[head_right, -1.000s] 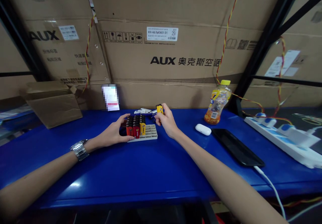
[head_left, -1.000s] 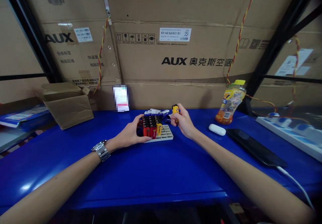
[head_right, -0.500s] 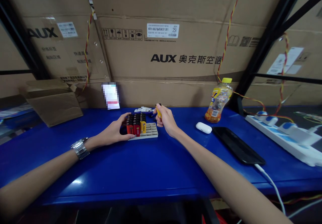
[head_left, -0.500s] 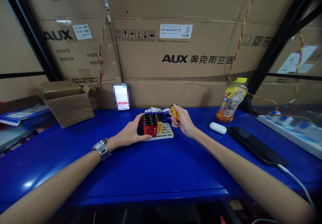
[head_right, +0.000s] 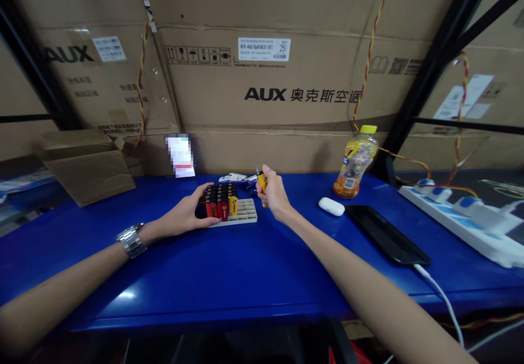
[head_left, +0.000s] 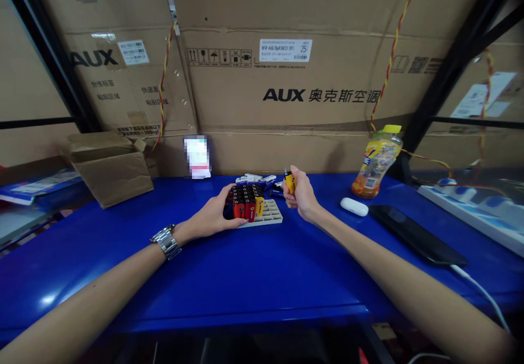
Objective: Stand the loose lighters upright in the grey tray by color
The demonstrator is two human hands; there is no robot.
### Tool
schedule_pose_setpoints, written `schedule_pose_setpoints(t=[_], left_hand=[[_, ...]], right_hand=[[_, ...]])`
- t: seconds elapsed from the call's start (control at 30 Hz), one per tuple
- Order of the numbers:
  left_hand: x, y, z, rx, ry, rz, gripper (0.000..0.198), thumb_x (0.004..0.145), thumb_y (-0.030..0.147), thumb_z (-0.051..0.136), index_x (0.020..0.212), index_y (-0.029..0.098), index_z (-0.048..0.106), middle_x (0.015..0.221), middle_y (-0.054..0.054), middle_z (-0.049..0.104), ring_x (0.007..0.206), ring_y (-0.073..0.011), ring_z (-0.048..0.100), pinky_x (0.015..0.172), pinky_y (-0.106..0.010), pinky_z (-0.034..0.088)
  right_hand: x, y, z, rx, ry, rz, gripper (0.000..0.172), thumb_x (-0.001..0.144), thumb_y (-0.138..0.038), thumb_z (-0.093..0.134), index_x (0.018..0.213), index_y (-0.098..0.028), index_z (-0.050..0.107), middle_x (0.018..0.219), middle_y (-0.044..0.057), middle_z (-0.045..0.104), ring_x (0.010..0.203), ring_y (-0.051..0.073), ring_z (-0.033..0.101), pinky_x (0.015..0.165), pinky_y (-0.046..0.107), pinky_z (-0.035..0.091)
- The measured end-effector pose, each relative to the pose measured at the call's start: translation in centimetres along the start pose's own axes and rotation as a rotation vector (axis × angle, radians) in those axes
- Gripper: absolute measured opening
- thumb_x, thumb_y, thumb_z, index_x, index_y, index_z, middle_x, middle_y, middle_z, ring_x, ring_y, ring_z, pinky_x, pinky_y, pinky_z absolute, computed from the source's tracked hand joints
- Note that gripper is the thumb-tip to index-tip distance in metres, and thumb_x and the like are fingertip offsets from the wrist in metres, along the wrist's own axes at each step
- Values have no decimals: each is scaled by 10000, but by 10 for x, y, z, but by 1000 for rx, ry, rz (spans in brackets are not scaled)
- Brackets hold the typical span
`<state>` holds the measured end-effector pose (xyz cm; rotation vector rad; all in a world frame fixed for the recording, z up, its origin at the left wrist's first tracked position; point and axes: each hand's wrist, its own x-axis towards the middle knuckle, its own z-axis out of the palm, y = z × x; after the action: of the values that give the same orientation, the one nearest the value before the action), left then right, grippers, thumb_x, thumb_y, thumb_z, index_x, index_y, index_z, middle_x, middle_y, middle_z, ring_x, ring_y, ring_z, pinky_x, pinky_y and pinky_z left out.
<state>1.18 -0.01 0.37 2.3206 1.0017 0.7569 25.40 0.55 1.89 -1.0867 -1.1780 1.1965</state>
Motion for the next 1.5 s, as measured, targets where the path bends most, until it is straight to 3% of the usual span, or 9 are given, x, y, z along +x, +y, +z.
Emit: schedule_pose_setpoints(t=[0.13,0.23,0.37,0.53,0.77,0.97,1.1,1.3,1.5], left_hand=[[0,-2,1,-1,11,9,853,723,430,678,1407,188,229,1318,-155,523,1181,-328,531,1006,-506,414],[0,-4,2,6,11,-4,850,722,423,679,1407,193,231,1327,-154,513,1186,-331,524,1001,-505,415],[0,-5,2,2,12,7,854,716,417,678,1409,191,233,1312,-156,522,1166,-334,535,986,-504,422],[1,-3,1,16,0,9,847,719,425,673,1407,195,236,1300,-143,534,1167,-331,533,984,-495,420],[1,-1,1,62,10,26,824,721,449,672,1390,189,265,1271,-146,543,1106,-330,567,935,-464,457],[1,-3,2,64,18,29,835,718,438,667,1401,188,257,1275,-149,539,1109,-335,563,946,-483,450],[1,0,1,40,8,41,826,729,437,670,1402,195,257,1311,-148,521,1148,-333,544,981,-487,432],[1,2,0,48,-12,6,875,717,451,692,1416,184,238,1364,-165,477,1203,-359,504,1003,-499,419],[-1,-2,2,8,-46,-39,1089,667,459,744,1471,175,66,1396,-195,442,1255,-386,453,1044,-545,373]], right_hand=[[-3,0,0,-158,-178,-209,334,869,-548,404,783,-228,450,453,-63,442,347,87,348,366,228,271],[-7,-4,-3,-401,-257,-434,244,829,-456,548,842,-217,503,658,-3,588,558,126,521,513,264,404],[-13,-10,-4,-651,-306,-636,218,768,-402,641,736,-188,608,710,13,558,633,128,467,561,270,370],[-16,-4,1,-607,-398,-524,259,793,-414,620,703,-170,610,552,-42,429,498,89,358,470,243,293],[-15,2,2,-522,-421,-500,269,725,-375,695,890,-196,581,608,-38,540,527,111,492,534,271,425],[-15,-2,0,-464,-392,-495,233,782,-364,640,924,-206,543,603,-41,555,512,113,523,532,277,443],[-7,-5,-9,-444,-273,-543,164,861,-355,531,903,-198,555,703,12,616,619,144,594,616,312,476],[16,5,-37,-1020,-62,-725,165,873,-245,473,853,-182,624,883,85,636,860,219,555,807,399,414],[24,27,-47,-1536,-87,-615,311,858,-384,527,1025,-166,674,1051,179,547,966,324,443,770,440,383]])
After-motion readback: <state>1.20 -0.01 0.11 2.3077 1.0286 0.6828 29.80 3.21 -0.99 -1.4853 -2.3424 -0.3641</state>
